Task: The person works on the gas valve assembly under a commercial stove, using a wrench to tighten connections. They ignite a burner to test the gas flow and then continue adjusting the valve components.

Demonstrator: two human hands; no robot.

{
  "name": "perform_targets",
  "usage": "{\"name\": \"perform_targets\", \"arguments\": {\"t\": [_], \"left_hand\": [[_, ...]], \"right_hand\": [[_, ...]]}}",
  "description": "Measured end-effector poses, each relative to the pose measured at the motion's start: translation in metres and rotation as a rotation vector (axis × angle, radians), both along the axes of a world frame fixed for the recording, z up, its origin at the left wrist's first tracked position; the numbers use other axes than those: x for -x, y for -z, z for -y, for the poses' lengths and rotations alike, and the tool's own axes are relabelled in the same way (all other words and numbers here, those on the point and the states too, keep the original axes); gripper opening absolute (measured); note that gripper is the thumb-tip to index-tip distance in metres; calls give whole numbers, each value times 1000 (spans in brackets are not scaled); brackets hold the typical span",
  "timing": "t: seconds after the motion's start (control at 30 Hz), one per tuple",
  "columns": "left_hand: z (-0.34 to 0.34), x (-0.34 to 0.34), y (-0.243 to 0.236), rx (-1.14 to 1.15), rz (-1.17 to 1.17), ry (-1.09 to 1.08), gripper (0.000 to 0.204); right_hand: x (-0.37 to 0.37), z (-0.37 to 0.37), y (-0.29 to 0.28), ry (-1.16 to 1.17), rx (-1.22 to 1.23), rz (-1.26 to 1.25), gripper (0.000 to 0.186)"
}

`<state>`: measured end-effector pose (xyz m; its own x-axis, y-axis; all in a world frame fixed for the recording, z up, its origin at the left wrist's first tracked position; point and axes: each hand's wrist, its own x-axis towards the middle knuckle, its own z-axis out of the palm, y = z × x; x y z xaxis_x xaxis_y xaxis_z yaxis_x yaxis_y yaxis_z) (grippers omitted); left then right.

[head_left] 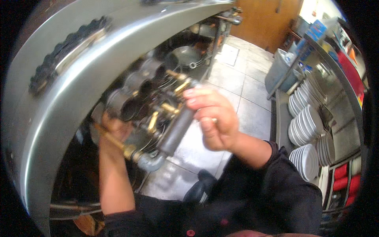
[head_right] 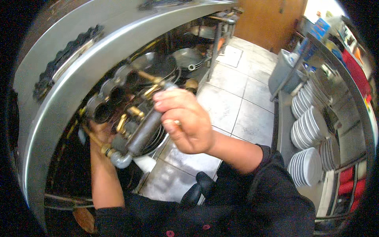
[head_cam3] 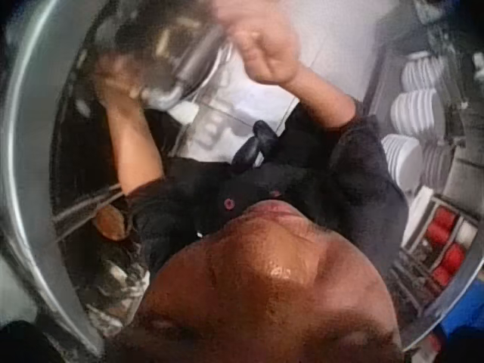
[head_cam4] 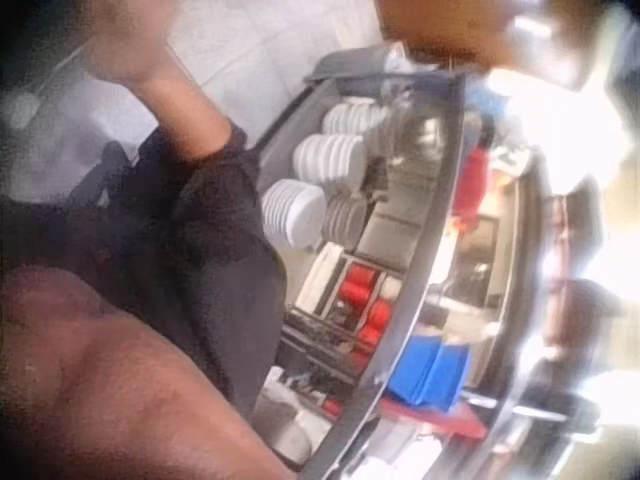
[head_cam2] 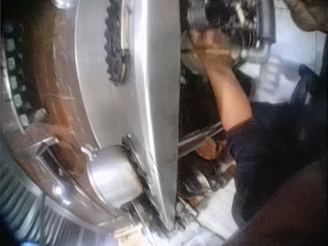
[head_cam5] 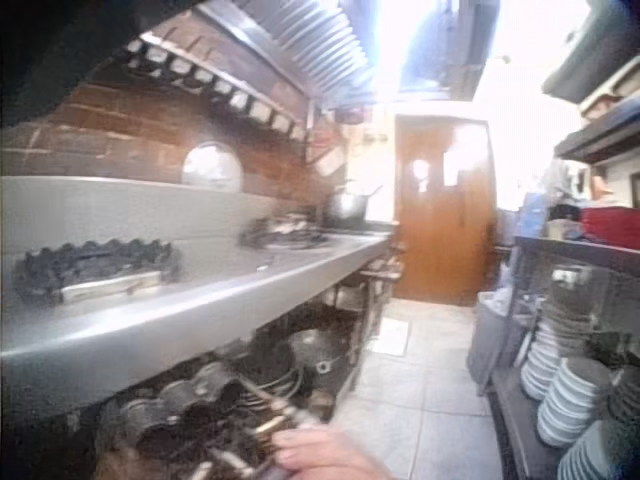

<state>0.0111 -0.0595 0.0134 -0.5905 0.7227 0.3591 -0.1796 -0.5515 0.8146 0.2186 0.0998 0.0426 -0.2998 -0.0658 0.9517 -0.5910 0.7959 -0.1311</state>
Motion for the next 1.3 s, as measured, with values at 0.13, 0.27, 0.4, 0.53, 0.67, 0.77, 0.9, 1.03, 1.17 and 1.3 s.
{"name": "perform_targets", "arguments": {"t": [0.13, 0.27, 0.4, 0.53, 0.67, 0.77, 0.9, 1.03, 1.17, 1.3], "left_hand": [[1, 32, 16, 132, -203, -53, 52], [-3, -8, -5, 130, -205, -150, 41], [18, 14, 12, 379, -418, -375, 40], [26, 27, 16, 273, -236, -313, 39], [23, 8, 5, 87, -361, -297, 31], [15, 16, 6, 153, -379, -307, 30], [10, 20, 8, 175, -383, -299, 30], [10, 19, 11, 188, -386, -303, 29], [10, 17, 9, 193, -393, -310, 28], [9, 17, 14, 208, -386, -320, 28]], "right_hand": [[-1, 2, 2, 1, -5, -1, 9], [-7, 7, 4, 18, 24, -2, 7], [-13, 7, 6, 27, 37, -18, 9], [-9, 7, 2, 36, 60, -24, 9], [2, 13, 9, 2, 98, -96, 8], [1, 10, 9, -6, 105, -133, 7], [-1, 5, 8, 0, 86, -163, 6], [0, 8, 10, -1, 94, -178, 6], [1, 8, 11, -29, 106, -189, 7], [1, 7, 13, -22, 98, -203, 7]]}}
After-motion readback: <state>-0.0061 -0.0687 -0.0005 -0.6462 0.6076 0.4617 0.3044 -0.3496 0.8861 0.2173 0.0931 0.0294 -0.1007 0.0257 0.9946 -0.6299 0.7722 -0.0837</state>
